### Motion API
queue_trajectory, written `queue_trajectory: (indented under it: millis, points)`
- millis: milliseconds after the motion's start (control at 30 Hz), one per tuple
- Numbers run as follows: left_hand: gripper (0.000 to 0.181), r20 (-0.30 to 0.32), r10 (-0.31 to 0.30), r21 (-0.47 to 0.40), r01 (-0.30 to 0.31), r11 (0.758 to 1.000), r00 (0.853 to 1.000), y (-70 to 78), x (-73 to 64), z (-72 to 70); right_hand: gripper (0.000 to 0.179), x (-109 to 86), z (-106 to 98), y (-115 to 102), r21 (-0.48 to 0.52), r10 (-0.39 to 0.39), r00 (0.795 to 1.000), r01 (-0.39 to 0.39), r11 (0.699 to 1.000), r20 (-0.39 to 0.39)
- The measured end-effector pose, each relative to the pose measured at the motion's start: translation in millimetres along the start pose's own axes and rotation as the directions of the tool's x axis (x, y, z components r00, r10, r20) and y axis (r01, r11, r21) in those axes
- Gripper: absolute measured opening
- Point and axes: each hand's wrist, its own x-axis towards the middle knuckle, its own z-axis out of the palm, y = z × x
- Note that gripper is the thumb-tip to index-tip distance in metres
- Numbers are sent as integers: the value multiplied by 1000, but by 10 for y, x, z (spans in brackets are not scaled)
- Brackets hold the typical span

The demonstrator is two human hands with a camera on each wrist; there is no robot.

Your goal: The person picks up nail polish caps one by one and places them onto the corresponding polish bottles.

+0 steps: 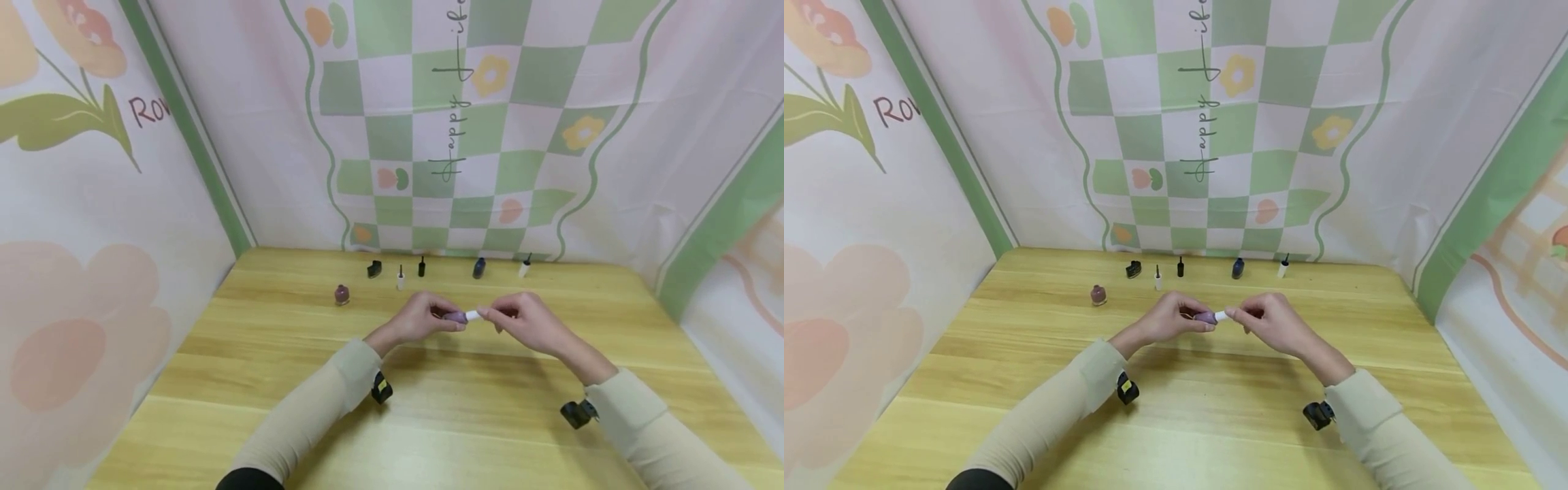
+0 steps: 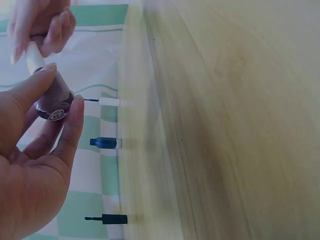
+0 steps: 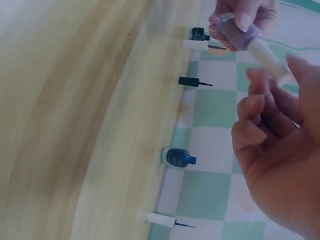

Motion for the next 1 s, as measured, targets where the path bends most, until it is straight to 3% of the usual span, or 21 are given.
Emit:
queue_trajectory:
  millis: [100,233,600,800,1000]
  points:
    - [18,-3,-4,1,4,1000,1000,-7,-4,-4,14,-9,-11,5,7,-17,1000,17,1000,-1]
    - [16,-1,3,18,-3,1000,1000,-20,-14,-3,8,-9,-26,-10,3,-37,999,37,999,18]
    - [17,8,22,44,-23,999,1000,-43,-2,11,28,7,-19,-11,-49,-113,992,115,992,53]
    - [17,6,3,22,-4,1000,1000,-20,-7,2,14,-7,-28,-15,-48,-73,997,74,996,21]
    - [17,-2,1,19,-1,1000,1000,-13,-19,-7,12,-1,-51,-29,-59,-102,995,103,993,19]
